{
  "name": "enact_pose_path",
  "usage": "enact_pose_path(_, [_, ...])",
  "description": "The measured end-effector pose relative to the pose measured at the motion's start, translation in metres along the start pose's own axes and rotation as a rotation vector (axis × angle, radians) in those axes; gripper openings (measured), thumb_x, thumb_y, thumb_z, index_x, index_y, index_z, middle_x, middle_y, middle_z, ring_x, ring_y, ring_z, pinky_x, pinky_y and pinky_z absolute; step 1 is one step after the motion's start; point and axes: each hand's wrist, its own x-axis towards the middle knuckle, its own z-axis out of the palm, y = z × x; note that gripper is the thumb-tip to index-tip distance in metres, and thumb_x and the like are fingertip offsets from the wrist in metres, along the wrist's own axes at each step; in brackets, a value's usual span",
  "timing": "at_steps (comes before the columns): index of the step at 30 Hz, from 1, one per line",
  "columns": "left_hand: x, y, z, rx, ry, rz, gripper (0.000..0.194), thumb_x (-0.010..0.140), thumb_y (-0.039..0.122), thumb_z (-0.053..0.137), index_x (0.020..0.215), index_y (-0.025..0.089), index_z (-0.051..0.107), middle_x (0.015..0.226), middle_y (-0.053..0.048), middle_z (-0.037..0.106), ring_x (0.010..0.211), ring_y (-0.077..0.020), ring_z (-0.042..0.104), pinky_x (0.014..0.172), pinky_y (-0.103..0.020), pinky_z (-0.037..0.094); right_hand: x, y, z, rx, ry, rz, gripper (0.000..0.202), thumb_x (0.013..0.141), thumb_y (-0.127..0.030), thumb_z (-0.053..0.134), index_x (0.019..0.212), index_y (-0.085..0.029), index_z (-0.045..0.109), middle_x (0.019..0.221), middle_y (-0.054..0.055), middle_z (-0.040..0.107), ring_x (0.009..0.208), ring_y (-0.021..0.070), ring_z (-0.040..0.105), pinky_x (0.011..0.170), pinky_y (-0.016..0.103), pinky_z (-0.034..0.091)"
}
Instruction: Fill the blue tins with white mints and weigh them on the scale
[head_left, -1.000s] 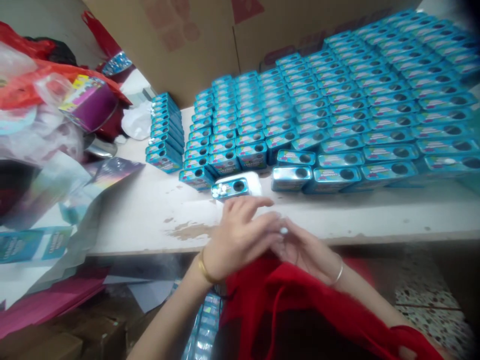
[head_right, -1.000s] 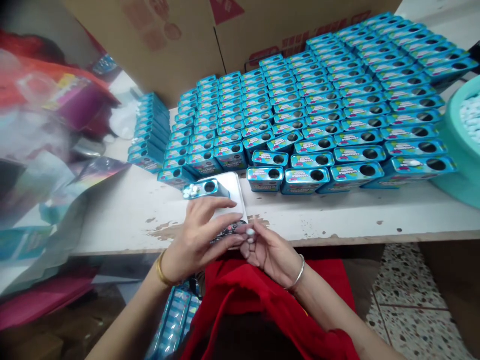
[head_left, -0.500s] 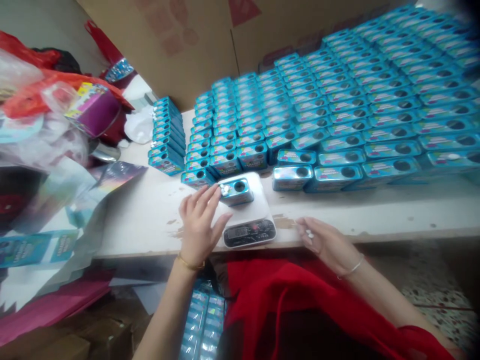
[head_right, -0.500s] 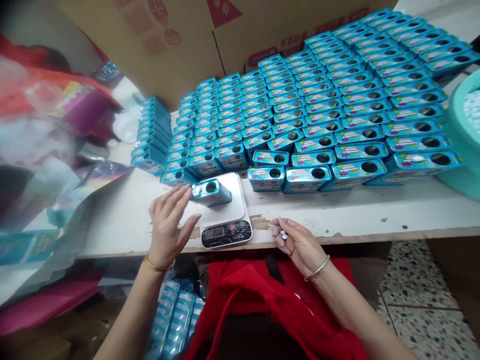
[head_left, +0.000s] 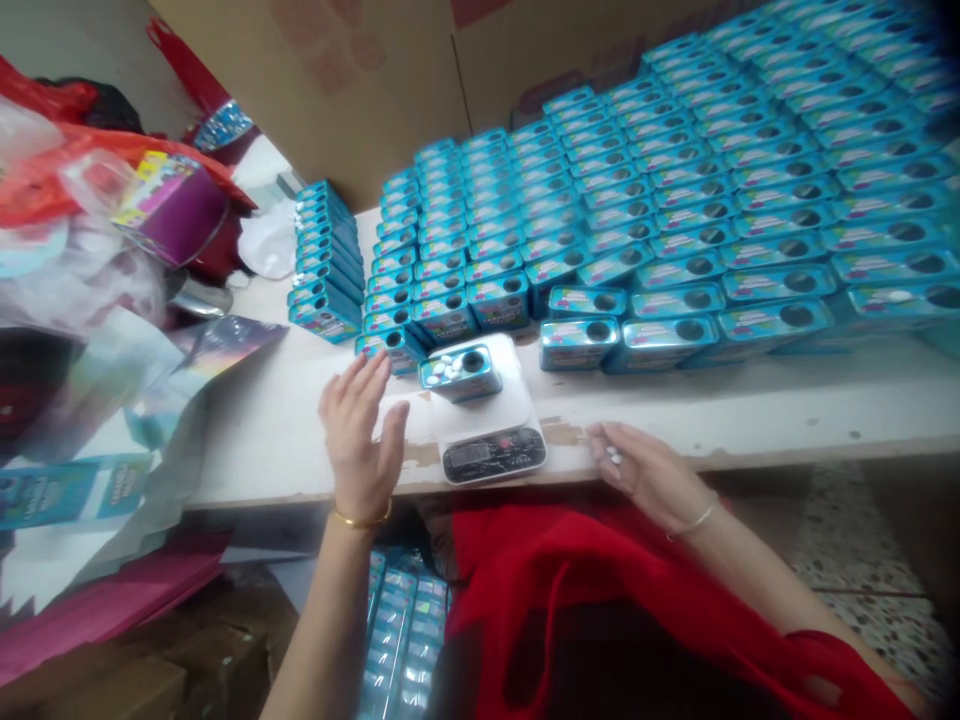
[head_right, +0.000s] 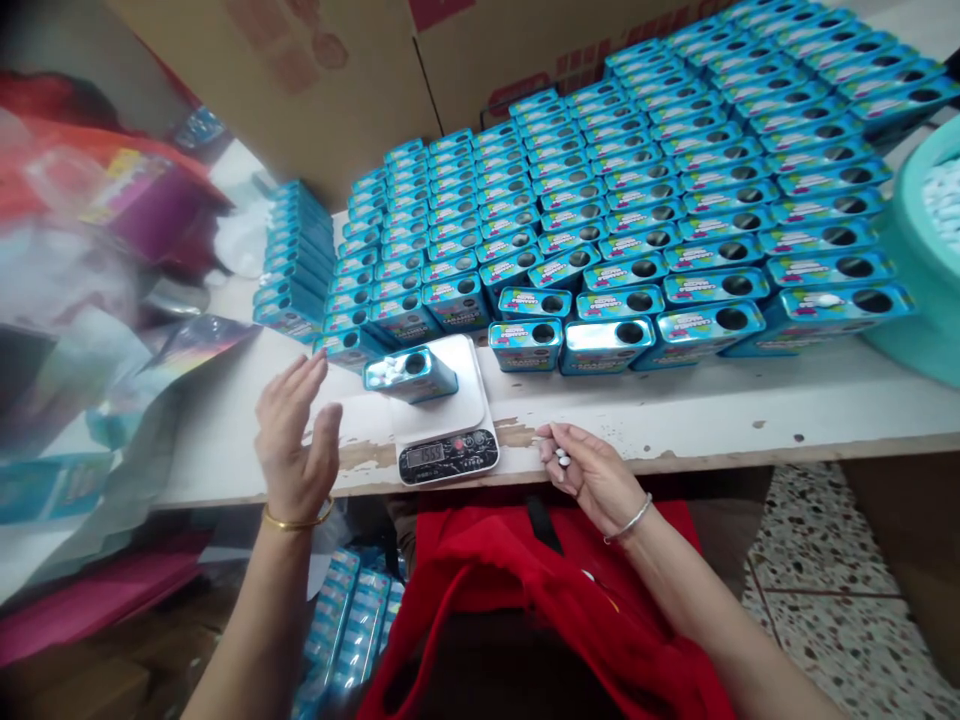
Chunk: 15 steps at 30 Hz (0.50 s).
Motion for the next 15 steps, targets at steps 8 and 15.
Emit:
enact_pose_path(8, [-0.0125, -0.0041, 0.0026, 0.017, 0.007, -0.023, 0.042, 0.089, 0.024, 0.053, 0.131, 0.025, 0.048, 0.132, -0.009, 0.054, 0.127, -0.0235, 0.046, 0.107, -0.045, 0.035, -0.0011, 0.0004, -0.0005, -0.016, -0.022, -0.009, 0.023, 0.081, -0.037, 0.067, 0.09, -0.016, 0.066, 0.069, -0.001, 0.052, 0.049, 0.0042, 0.039, 0.04, 0.017, 0.027])
enact_pose_path(15, [-0.0116, -0.0038, 0.0073, -0.021, 0.007, -0.01, 0.044, 0.089, 0.023, 0.053, 0.132, 0.024, 0.047, 0.132, -0.009, 0.054, 0.126, -0.0236, 0.046, 0.106, -0.044, 0.036, -0.0002, 0.0012, 0.0001, -0.027, -0.023, -0.018, 0.022, 0.083, -0.036, 0.064, 0.091, -0.016, 0.065, 0.071, -0.001, 0.052, 0.049, 0.0042, 0.038, 0.04, 0.017, 0.026])
